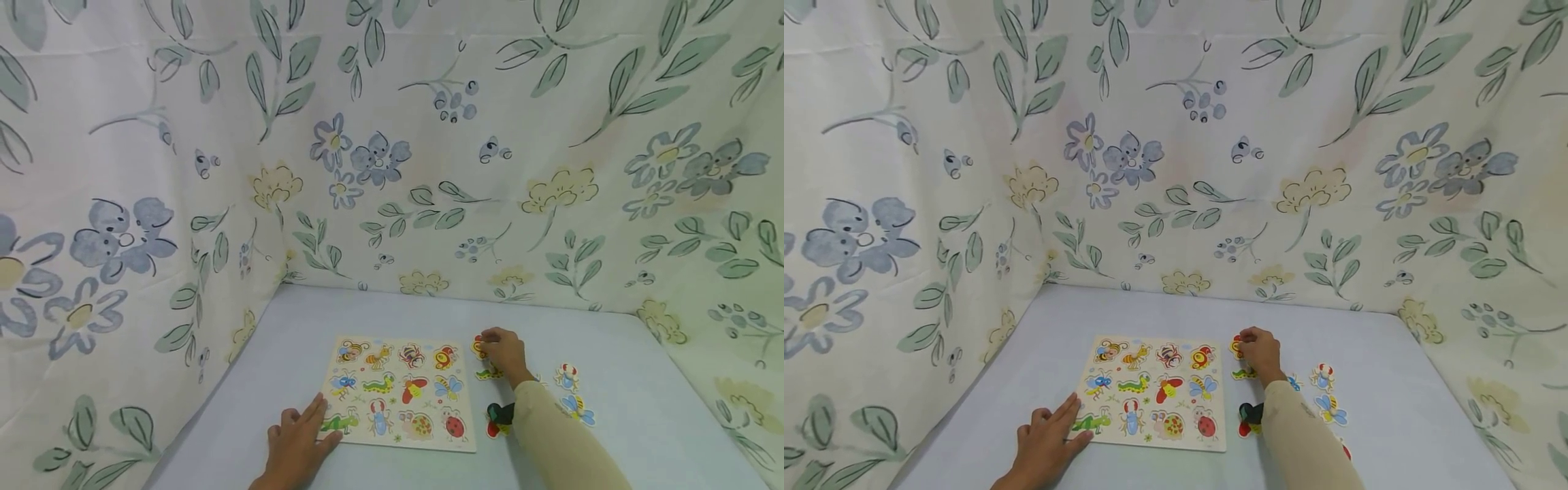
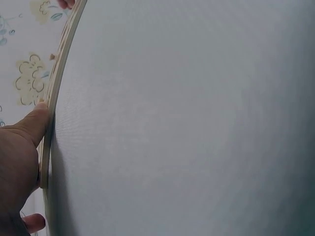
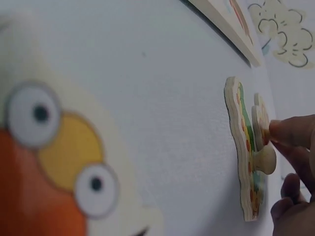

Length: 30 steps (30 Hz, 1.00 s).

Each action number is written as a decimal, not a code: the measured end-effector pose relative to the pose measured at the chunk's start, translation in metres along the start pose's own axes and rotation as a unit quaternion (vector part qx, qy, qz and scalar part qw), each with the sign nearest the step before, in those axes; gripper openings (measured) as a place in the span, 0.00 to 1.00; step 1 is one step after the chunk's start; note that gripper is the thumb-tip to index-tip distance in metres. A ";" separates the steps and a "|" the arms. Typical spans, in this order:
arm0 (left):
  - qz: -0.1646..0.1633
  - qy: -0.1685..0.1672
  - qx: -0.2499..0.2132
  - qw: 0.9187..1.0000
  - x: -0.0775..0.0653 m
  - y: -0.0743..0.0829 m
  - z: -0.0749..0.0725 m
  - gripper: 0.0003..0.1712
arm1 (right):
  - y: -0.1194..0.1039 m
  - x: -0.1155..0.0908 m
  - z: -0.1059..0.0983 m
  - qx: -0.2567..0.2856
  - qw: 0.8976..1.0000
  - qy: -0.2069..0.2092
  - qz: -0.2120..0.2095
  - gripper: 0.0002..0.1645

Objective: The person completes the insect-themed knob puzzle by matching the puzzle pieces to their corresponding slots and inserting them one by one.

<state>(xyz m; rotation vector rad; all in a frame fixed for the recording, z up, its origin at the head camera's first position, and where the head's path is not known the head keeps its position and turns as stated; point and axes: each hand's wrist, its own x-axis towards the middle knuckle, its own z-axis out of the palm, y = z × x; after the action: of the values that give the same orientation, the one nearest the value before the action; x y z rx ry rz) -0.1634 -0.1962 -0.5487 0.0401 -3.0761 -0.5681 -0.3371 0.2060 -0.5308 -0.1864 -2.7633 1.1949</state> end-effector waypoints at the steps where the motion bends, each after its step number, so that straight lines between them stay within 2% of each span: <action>1: 0.000 -0.001 -0.001 1.000 0.000 0.000 0.000 0.48 | 0.000 -0.001 0.000 0.001 1.000 0.004 -0.001 0.15; 10: 0.005 -0.005 0.006 1.000 -0.002 0.003 0.001 0.48 | -0.002 -0.002 -0.004 0.002 0.999 0.047 -0.014 0.14; 20: 0.001 -0.007 -0.008 1.000 -0.001 0.004 -0.007 0.47 | -0.035 0.003 -0.028 0.038 0.990 0.124 -0.055 0.11; 30: 0.000 -0.006 -0.004 1.000 -0.001 0.005 -0.005 0.47 | -0.059 -0.008 -0.032 0.064 0.983 0.149 -0.080 0.11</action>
<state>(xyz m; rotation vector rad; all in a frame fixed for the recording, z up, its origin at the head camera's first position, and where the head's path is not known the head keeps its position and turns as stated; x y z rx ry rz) -0.1622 -0.1930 -0.5425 0.0352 -3.0856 -0.5815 -0.3280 0.1878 -0.4667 -0.1171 -2.3878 1.1884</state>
